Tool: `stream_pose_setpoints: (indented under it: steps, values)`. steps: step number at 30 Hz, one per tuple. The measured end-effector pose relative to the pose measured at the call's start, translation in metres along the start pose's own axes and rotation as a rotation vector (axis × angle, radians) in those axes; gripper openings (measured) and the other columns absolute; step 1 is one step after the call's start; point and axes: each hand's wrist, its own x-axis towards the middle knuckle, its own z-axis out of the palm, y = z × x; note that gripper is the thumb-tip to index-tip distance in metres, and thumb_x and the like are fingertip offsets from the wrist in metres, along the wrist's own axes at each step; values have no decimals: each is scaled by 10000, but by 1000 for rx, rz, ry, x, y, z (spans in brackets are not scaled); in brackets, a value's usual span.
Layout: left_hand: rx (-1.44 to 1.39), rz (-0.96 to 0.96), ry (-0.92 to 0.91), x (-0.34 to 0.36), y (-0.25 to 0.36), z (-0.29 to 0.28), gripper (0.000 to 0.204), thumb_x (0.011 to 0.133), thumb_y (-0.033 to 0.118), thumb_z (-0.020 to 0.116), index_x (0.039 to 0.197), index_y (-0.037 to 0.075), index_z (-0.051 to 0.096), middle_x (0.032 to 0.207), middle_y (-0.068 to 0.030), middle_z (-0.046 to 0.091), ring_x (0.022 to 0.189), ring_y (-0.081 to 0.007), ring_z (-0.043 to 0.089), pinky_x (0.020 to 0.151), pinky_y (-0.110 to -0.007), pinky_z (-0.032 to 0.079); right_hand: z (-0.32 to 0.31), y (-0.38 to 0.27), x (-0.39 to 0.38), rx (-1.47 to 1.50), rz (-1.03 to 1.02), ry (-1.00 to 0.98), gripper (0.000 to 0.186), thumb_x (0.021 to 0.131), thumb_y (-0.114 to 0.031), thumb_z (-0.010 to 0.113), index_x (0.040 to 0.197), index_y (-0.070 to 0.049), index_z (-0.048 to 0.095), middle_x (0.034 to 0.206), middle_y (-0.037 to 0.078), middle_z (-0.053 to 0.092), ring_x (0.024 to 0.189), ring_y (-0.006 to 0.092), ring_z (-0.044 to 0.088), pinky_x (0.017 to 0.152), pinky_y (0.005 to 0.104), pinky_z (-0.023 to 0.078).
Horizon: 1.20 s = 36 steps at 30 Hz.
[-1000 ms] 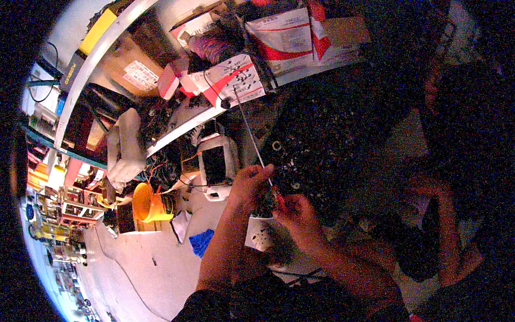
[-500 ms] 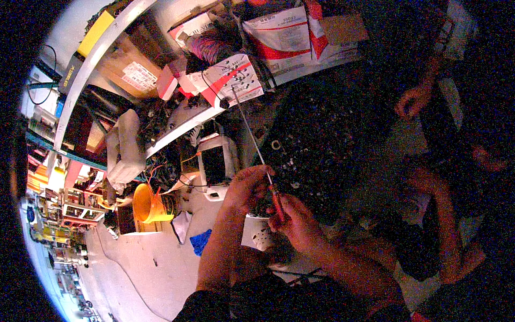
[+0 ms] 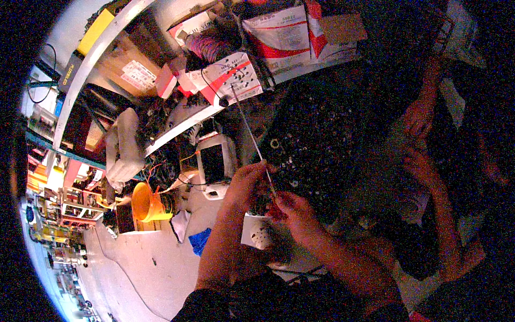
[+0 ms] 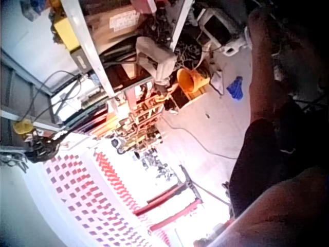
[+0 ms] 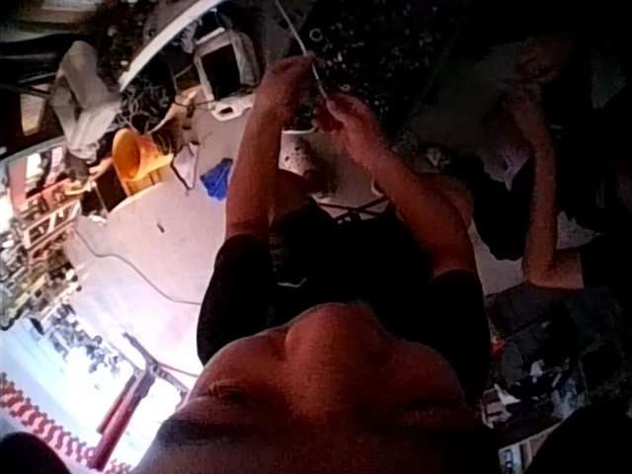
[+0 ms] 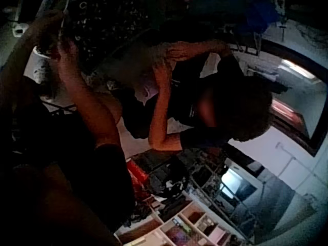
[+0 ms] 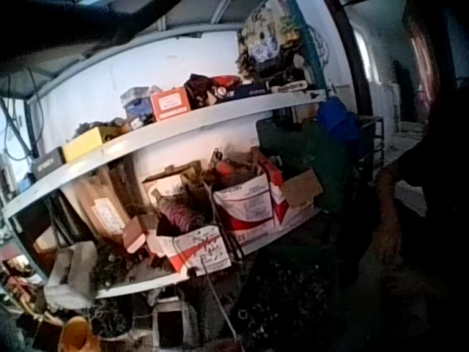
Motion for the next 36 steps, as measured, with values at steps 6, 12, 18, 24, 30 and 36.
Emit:
stream_pose_setpoints:
  steps: [6, 12, 18, 24, 30, 36]
  values:
    - [-45, -42, -108, -1, 0, -14, 212, 933, 237, 561, 944, 47, 654, 667, 26, 551, 529, -59, 438, 457, -207, 314, 4, -4, -3, 135, 30, -77, 364, 969, -331, 444, 1180, -48, 533, 932, 107, 652, 767, 240, 615, 686, 362, 474]
    - [-108, 32, 57, 13, -17, -17, 160, 887, 202, 644, 801, 67, 635, 584, 46, 498, 445, -42, 359, 401, -209, 237, 10, -6, 1, 32, -17, -23, 312, 938, -261, 537, 1180, -66, 505, 954, 59, 607, 755, 205, 607, 677, 334, 476]
    - [-65, 11, 75, 9, -10, -8, 183, 878, 219, 658, 784, 64, 630, 591, 47, 496, 462, -42, 364, 413, -205, 242, 6, 0, 2, -79, -83, 24, 287, 924, -219, 567, 1165, -71, 518, 967, 47, 599, 808, 189, 609, 713, 344, 495]
    - [-23, -49, -172, 4, -2, -19, 198, 906, 260, 608, 970, 76, 644, 746, 5, 613, 591, -76, 520, 466, -193, 362, -2, 3, 5, 134, -5, 20, 274, 956, -252, 498, 1143, -61, 561, 920, 84, 646, 814, 224, 627, 710, 352, 496]
    - [34, -5, -18, 7, -7, -15, 157, 889, 247, 633, 871, 91, 637, 702, 10, 600, 541, -74, 501, 452, -204, 360, 10, -6, 1, 155, 8, 30, 272, 957, -247, 499, 1141, -55, 552, 925, 90, 640, 794, 220, 624, 680, 337, 483]
    - [76, -14, 11, 12, -8, -13, 178, 887, 258, 641, 813, 97, 626, 682, 8, 599, 494, -76, 455, 436, -209, 346, 7, -3, 2, -136, -87, -38, 258, 935, -177, 546, 1153, -41, 534, 994, 76, 612, 836, 196, 619, 721, 334, 496]
